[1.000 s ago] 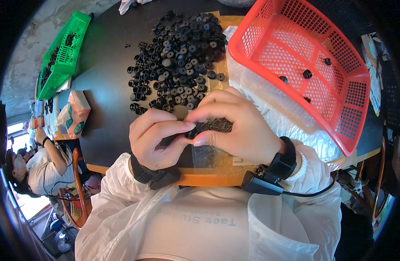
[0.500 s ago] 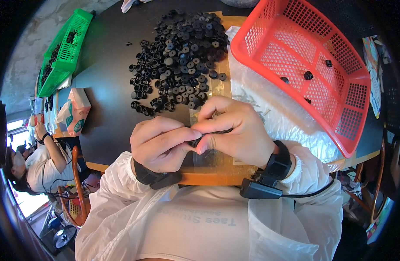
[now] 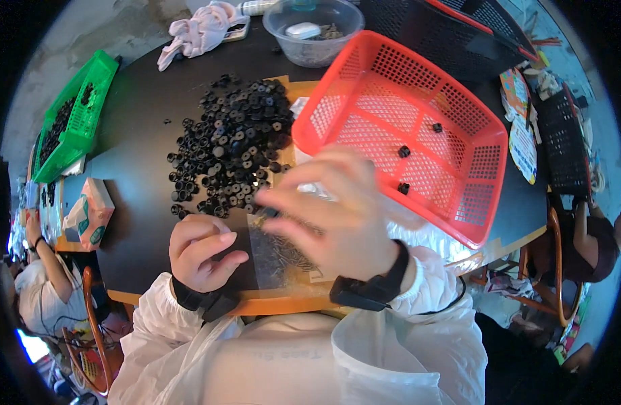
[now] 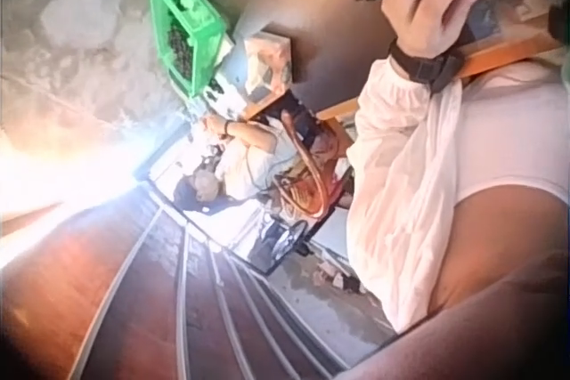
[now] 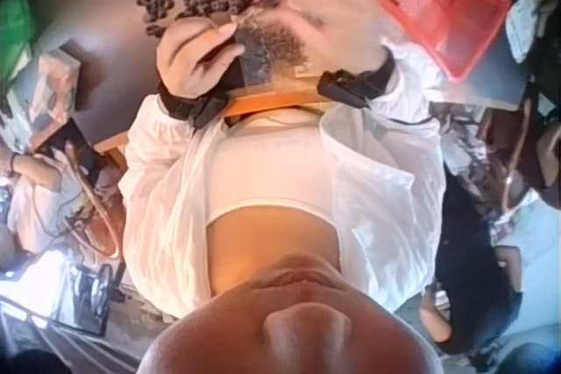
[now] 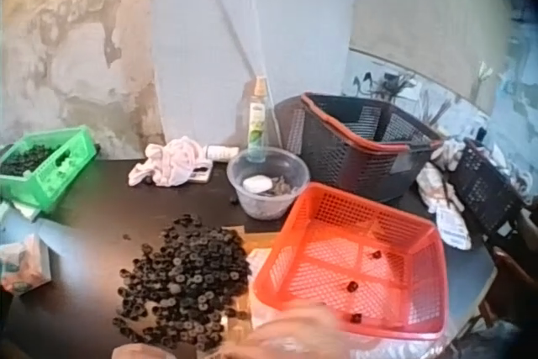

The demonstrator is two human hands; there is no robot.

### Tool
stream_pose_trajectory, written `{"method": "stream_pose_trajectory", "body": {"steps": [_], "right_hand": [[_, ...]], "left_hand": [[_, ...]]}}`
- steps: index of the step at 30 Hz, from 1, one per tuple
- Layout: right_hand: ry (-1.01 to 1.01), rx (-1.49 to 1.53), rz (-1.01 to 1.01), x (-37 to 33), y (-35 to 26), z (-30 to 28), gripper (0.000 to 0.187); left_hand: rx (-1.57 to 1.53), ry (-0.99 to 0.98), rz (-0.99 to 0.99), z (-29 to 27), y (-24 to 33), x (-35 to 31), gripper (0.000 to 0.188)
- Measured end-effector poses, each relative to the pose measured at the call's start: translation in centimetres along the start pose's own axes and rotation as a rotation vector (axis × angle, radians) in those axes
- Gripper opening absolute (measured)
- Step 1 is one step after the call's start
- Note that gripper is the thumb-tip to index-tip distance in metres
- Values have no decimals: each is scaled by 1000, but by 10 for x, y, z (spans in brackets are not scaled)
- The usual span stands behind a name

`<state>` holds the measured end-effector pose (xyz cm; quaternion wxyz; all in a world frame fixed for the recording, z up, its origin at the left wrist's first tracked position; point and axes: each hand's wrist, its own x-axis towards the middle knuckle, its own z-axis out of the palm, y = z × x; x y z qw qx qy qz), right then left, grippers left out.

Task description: Assembling small black circular components by inserting metal pins into them at a factory workstation.

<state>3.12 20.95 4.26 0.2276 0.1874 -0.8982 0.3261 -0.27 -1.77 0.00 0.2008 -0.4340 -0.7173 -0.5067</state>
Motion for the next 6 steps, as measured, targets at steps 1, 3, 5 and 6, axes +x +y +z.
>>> {"method": "stream_pose_trajectory", "body": {"steps": [1, 3, 5, 6], "right_hand": [[68, -199, 4, 2, 2, -7, 33], [131, -390, 2, 7, 10, -17, 36], [238, -650, 81, 12, 18, -23, 47], [270, -528, 113, 10, 21, -20, 55]], "left_hand": [[37, 10, 4, -1, -1, 1, 43], [105, 0, 4, -2, -3, 4, 41], [145, -13, -31, -5, -4, 3, 43], [173, -33, -55, -4, -6, 2, 45]]}}
